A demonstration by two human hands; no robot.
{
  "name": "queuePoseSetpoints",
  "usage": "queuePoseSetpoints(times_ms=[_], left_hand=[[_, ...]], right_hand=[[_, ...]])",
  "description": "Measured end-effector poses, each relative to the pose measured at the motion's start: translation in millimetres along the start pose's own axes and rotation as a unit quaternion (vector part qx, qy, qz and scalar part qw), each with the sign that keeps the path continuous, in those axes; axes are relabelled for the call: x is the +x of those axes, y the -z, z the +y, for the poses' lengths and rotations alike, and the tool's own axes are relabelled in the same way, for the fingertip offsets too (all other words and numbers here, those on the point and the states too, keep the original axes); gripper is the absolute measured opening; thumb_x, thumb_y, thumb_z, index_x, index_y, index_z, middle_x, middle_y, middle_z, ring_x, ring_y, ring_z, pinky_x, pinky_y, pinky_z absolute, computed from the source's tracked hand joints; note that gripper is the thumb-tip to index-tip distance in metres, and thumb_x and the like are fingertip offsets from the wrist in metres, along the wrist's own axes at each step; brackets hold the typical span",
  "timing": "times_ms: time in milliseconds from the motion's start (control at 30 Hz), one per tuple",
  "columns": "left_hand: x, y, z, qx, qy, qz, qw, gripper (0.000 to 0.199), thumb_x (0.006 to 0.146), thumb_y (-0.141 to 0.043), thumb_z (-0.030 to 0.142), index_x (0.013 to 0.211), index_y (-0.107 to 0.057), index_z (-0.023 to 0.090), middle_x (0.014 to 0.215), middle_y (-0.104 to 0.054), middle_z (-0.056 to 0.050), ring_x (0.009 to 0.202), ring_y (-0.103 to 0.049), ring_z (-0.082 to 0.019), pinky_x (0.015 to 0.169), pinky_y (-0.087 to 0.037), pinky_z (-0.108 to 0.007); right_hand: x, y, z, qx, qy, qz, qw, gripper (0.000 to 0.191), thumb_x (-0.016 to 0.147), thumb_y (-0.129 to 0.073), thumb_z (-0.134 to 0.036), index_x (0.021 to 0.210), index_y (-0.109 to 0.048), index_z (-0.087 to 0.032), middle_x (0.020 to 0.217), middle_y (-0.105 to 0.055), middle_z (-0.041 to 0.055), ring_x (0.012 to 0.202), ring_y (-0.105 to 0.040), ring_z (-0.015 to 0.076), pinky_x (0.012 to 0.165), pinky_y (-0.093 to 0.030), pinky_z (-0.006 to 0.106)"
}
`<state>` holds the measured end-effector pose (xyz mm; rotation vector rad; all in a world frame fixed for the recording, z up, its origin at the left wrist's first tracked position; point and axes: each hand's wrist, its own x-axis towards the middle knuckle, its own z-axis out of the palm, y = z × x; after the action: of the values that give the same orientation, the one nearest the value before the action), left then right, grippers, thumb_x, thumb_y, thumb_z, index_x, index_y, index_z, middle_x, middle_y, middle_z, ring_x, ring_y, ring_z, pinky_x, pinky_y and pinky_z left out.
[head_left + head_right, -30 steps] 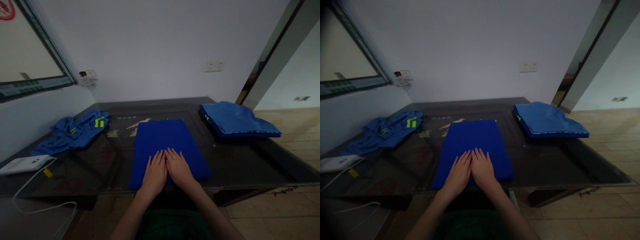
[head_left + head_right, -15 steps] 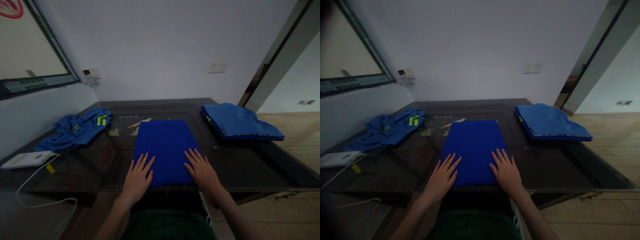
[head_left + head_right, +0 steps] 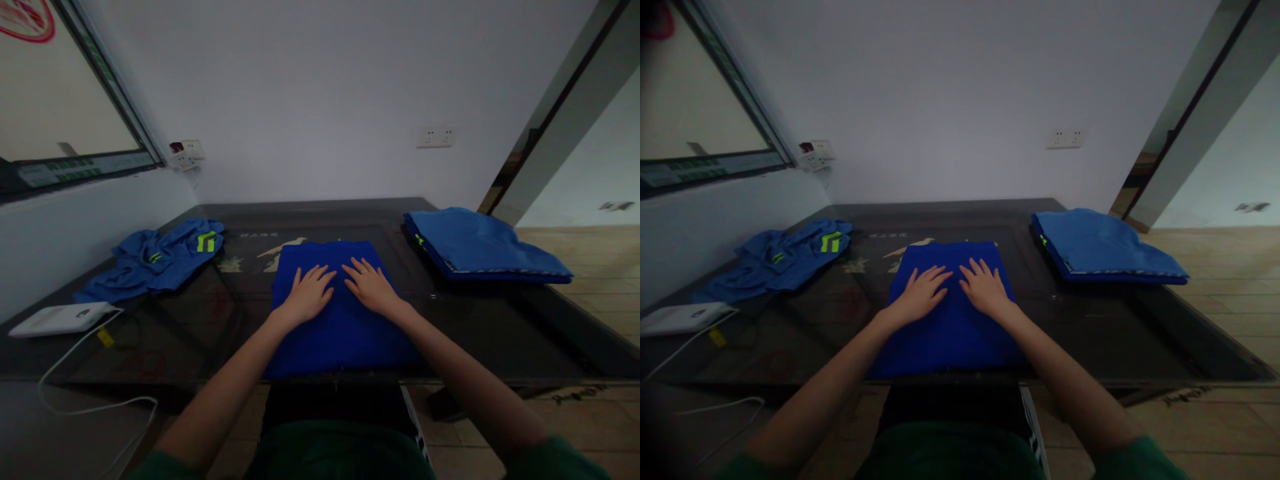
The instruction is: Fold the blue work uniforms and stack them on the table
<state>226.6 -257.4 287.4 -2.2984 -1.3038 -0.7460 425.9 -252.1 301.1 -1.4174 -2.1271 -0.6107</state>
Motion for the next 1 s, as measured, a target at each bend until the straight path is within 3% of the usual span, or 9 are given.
queuePoseSetpoints(times_ms=[100, 233, 433, 633, 733, 833, 900, 1000], left_hand=[[38, -23.2, -2, -0.005, 0.015, -0.022, 1.0, 0.052, 0.097, -0.033, 0.042, 0.148, -0.032, 0.03, 0.157, -0.024, -0.003, 0.145, -0.017, -0.027, 0.114, -0.012, -0.057], [48, -42.5, -30, -0.002, 0.053, 0.007, 0.999, 0.058, 0.095, -0.029, 0.056, 0.149, -0.029, 0.034, 0.158, -0.021, -0.002, 0.146, -0.015, -0.026, 0.116, -0.012, -0.052], [44, -40.5, -74, -0.007, 0.136, 0.012, 0.991, 0.062, 0.094, -0.025, 0.06, 0.15, -0.025, 0.034, 0.159, -0.02, -0.003, 0.146, -0.015, -0.028, 0.115, -0.011, -0.054], [50, -44.8, -86, -0.039, 0.161, 0.035, 0.986, 0.063, 0.092, -0.03, 0.062, 0.148, -0.031, 0.035, 0.158, -0.023, -0.003, 0.146, -0.014, -0.029, 0.114, -0.009, -0.057], [53, -40.6, -93, -0.106, 0.167, 0.05, 0.979, 0.054, 0.093, -0.041, 0.048, 0.143, -0.041, 0.029, 0.155, -0.031, -0.006, 0.144, -0.021, -0.027, 0.115, -0.014, -0.052], [52, -30.6, -110, -0.206, 0.192, 0.099, 0.954, 0.048, 0.09, -0.047, 0.026, 0.137, -0.048, 0.017, 0.149, -0.039, -0.013, 0.14, -0.032, -0.022, 0.114, -0.023, -0.038], [49, -23.4, -123, -0.259, 0.235, 0.138, 0.927, 0.047, 0.086, -0.051, 0.019, 0.132, -0.051, 0.009, 0.144, -0.045, -0.018, 0.136, -0.038, -0.024, 0.111, -0.027, -0.034], [41, -13.4, -137, -0.395, 0.28, 0.167, 0.859, 0.046, 0.081, -0.055, 0.013, 0.127, -0.054, 0.009, 0.131, -0.056, -0.018, 0.124, -0.05, -0.025, 0.104, -0.036, -0.035]], right_hand=[[29, -21, 4, -0.012, -0.001, -0.036, 0.999, 0.052, 0.098, -0.034, -0.042, 0.147, -0.035, -0.024, 0.157, -0.025, 0.0083, 0.144, -0.017, 0.032, 0.11, -0.021, 0.062], [37, -42, 18, -0.01, 0.02, -0.011, 1.0, 0.055, 0.098, -0.03, -0.05, 0.149, -0.029, -0.029, 0.157, -0.025, 0.005, 0.145, -0.018, 0.0276, 0.113, -0.016, 0.058], [39, -41, 42, -0.001, -0.024, -0.016, 1.0, 0.057, 0.097, -0.027, -0.054, 0.149, -0.028, -0.03, 0.157, -0.025, 0.0057, 0.144, -0.019, 0.0277, 0.113, -0.016, 0.059], [42, -40, 56, 0.018, -0.05, -0.03, 0.998, 0.06, 0.097, -0.028, -0.055, 0.15, -0.025, -0.029, 0.158, -0.021, 0.0058, 0.145, -0.016, 0.0279, 0.112, -0.015, 0.061], [42, -40, 57, 0.053, -0.047, 0.001, 0.997, 0.056, 0.097, -0.034, -0.051, 0.146, -0.036, -0.025, 0.156, -0.028, 0.0095, 0.144, -0.02, 0.0285, 0.111, -0.017, 0.061], [37, -33, 68, 0.111, -0.055, 0.083, 0.989, 0.049, 0.094, -0.044, -0.039, 0.137, -0.049, -0.016, 0.148, -0.041, 0.0154, 0.14, -0.031, 0.0267, 0.111, -0.027, 0.052], [29, -23, 80, 0.148, -0.06, 0.141, 0.977, 0.044, 0.091, -0.049, -0.03, 0.131, -0.054, -0.011, 0.138, -0.051, 0.0172, 0.132, -0.043, 0.0244, 0.11, -0.032, 0.044], [6, -6, 99, 0.21, -0.103, 0.153, 0.96, 0.043, 0.086, -0.054, -0.024, 0.127, -0.055, -0.011, 0.121, -0.061, 0.0163, 0.113, -0.057, 0.0239, 0.102, -0.042, 0.042]])
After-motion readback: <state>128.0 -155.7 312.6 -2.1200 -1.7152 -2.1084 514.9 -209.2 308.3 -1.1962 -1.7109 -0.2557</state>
